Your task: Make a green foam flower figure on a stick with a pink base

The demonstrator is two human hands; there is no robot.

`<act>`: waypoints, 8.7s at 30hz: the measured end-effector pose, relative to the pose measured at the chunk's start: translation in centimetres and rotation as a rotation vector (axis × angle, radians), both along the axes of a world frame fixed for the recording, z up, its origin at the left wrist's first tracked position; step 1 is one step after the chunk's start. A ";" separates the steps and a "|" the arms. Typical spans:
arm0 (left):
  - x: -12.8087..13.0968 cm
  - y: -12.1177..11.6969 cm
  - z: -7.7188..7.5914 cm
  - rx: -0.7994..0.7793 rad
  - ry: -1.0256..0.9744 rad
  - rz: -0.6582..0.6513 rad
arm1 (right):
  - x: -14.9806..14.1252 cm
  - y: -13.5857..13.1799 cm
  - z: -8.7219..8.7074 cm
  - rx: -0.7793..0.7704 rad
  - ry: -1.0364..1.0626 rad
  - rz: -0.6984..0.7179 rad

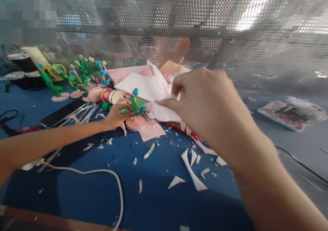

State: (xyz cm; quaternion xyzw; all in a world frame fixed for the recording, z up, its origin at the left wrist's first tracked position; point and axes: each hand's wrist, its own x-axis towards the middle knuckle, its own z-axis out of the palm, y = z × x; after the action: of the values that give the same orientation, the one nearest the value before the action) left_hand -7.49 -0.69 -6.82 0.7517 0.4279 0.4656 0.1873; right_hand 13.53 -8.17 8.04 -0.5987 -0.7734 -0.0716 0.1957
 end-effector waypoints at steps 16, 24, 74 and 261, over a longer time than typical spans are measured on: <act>0.1 -0.1 0.1 0.004 -0.006 0.028 | -0.1 -0.2 0.3 -0.163 -0.007 0.151; 0.4 -0.5 0.7 -0.036 -0.035 0.025 | -0.1 0.1 0.0 -0.072 -0.032 0.167; 0.5 -0.7 1.1 -0.013 -0.007 0.026 | 0.1 -2.7 0.4 0.010 0.045 0.276; 0.1 -0.2 0.1 -0.020 -0.033 0.010 | -0.3 -2.9 0.5 0.135 0.104 -0.083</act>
State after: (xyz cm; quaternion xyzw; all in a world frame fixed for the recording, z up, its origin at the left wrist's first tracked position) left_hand -7.41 -0.94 -6.69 0.7399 0.4331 0.4747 0.1993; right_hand 13.28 -11.12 8.58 -0.6185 -0.7302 -0.1003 0.2724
